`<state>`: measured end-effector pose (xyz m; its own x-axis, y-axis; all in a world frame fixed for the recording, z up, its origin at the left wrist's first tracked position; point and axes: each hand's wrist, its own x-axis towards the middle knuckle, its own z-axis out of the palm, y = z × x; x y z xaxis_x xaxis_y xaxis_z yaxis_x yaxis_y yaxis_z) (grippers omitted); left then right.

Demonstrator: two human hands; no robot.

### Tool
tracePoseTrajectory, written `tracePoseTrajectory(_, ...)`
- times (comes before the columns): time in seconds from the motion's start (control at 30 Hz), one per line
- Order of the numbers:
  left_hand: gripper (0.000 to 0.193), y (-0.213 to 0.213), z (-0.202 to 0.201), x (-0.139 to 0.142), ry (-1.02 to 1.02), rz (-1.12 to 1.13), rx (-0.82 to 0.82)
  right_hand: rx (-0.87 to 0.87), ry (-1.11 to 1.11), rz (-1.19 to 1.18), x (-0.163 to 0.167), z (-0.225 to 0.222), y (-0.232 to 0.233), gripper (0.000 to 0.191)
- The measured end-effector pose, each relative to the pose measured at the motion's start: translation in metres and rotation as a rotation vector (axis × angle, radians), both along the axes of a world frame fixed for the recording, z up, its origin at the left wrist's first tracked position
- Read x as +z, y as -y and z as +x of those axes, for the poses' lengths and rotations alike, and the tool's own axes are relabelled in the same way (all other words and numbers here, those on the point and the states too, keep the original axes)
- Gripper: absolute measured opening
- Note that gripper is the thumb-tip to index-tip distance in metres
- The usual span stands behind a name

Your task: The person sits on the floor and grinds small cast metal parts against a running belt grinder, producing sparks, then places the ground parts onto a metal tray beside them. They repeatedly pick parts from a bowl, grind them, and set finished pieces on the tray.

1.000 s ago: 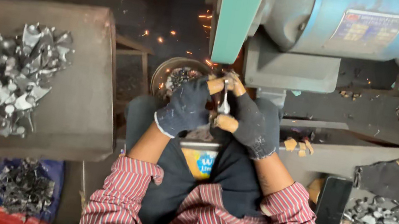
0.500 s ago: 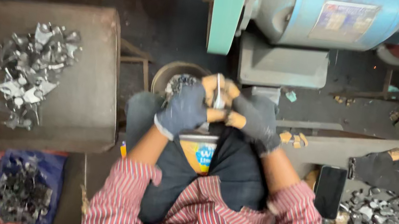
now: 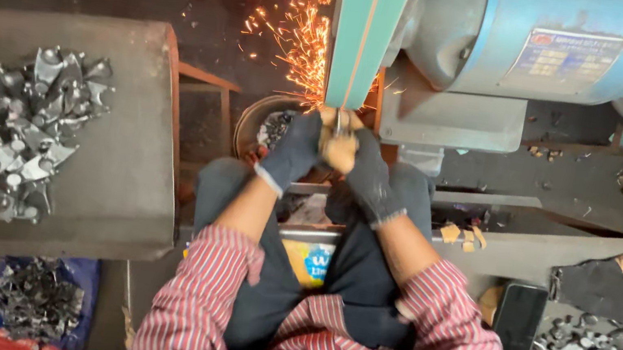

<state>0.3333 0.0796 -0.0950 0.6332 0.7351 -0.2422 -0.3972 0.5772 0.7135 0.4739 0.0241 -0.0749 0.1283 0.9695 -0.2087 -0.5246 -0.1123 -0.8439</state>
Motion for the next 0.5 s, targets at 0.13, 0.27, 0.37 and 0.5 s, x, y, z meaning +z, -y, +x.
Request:
tracePoseTrajectory(0.13, 0.031, 0.0, 0.006, 0.001, -0.279, 0.306, -0.026, 0.035, -0.44, -0.113, 0.005, -0.004, -0.001, 0.027)
tracePoseTrajectory(0.27, 0.043, -0.005, 0.005, 0.032, -0.333, 0.329, -0.038, 0.09, 0.215, -0.061, 0.04, -0.002, 0.009, 0.035)
tracePoseTrajectory(0.37, 0.053, 0.007, -0.011, 0.08, -0.407, 0.582, -0.125, 0.19, 0.097, 0.07, 0.076, 0.007, 0.038, 0.059)
tracePoseTrajectory(0.5, 0.065, 0.03, -0.026, 0.129, -0.458, 0.622, -0.314, 0.172, 0.955, 0.437, 0.087, 0.025, 0.054, 0.059)
